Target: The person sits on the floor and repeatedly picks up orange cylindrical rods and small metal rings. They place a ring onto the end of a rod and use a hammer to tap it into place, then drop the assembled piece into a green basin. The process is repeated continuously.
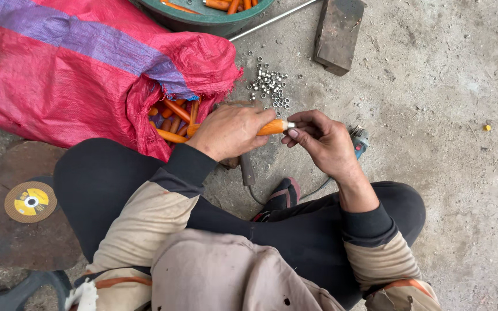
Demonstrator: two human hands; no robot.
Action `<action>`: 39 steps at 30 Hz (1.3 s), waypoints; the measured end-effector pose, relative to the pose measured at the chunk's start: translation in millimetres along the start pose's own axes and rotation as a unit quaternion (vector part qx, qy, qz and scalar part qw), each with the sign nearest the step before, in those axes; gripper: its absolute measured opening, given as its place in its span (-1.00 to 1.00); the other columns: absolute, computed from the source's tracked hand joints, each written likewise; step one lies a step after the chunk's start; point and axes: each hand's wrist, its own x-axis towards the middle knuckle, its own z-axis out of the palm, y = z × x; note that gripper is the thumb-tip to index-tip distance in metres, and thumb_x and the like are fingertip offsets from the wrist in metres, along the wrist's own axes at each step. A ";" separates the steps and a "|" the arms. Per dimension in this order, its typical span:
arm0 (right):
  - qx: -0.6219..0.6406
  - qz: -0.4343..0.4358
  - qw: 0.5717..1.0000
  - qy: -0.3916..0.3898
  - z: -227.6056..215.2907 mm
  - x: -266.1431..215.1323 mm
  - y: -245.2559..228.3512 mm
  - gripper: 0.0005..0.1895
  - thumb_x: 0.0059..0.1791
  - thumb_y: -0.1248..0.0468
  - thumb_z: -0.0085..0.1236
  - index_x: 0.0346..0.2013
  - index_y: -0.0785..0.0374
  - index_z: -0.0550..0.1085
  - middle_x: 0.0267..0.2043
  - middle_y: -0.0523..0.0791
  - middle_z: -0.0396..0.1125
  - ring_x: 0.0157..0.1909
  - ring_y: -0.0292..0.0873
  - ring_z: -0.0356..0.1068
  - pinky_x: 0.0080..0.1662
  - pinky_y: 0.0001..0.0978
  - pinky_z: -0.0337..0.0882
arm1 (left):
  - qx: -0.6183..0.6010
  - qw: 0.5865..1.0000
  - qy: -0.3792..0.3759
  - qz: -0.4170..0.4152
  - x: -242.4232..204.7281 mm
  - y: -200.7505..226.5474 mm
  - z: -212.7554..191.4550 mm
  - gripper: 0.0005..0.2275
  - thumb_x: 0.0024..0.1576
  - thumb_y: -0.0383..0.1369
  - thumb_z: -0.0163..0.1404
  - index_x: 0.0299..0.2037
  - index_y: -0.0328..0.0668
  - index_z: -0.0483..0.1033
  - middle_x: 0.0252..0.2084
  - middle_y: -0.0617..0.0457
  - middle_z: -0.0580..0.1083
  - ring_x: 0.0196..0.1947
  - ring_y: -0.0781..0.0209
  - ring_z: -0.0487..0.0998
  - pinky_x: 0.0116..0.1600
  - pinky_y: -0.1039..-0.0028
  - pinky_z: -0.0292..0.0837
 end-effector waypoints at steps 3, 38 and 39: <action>-0.060 -0.006 0.998 -0.020 -0.9 0.0 -4.6 -0.75 0.07 0.42 0.15 0.03 0.44 0.46 -0.20 -0.04 0.53 -0.15 -0.25 0.58 -0.09 -0.43 0.60 | 0.004 0.999 -0.031 -0.006 -0.3 -0.1 -0.1 -0.69 0.05 -0.22 0.20 -0.08 -0.12 0.44 -0.28 -0.06 0.55 -0.21 -0.15 0.60 -0.18 0.02 0.45; -0.056 0.228 0.965 0.119 42.7 31.9 60.3 -0.50 0.17 -0.04 -0.06 -0.09 0.44 0.32 -0.58 -0.14 0.28 -0.68 -0.23 0.30 -0.62 -0.29 0.36 | -0.395 0.852 0.260 -0.222 31.1 -147.2 185.5 -0.81 0.21 -0.27 0.21 -0.24 -0.25 0.58 -0.38 0.19 0.55 -0.33 0.44 0.47 -0.17 0.48 0.42; -0.084 0.190 0.968 0.143 34.8 24.3 40.9 -0.56 0.15 -0.04 -0.07 -0.04 0.34 0.32 -0.60 -0.16 0.28 -0.68 -0.25 0.32 -0.62 -0.32 0.35 | -0.398 0.856 0.250 -0.215 34.7 -144.6 193.5 -0.79 0.20 -0.27 0.22 -0.21 -0.27 0.57 -0.37 0.18 0.55 -0.33 0.43 0.46 -0.15 0.47 0.44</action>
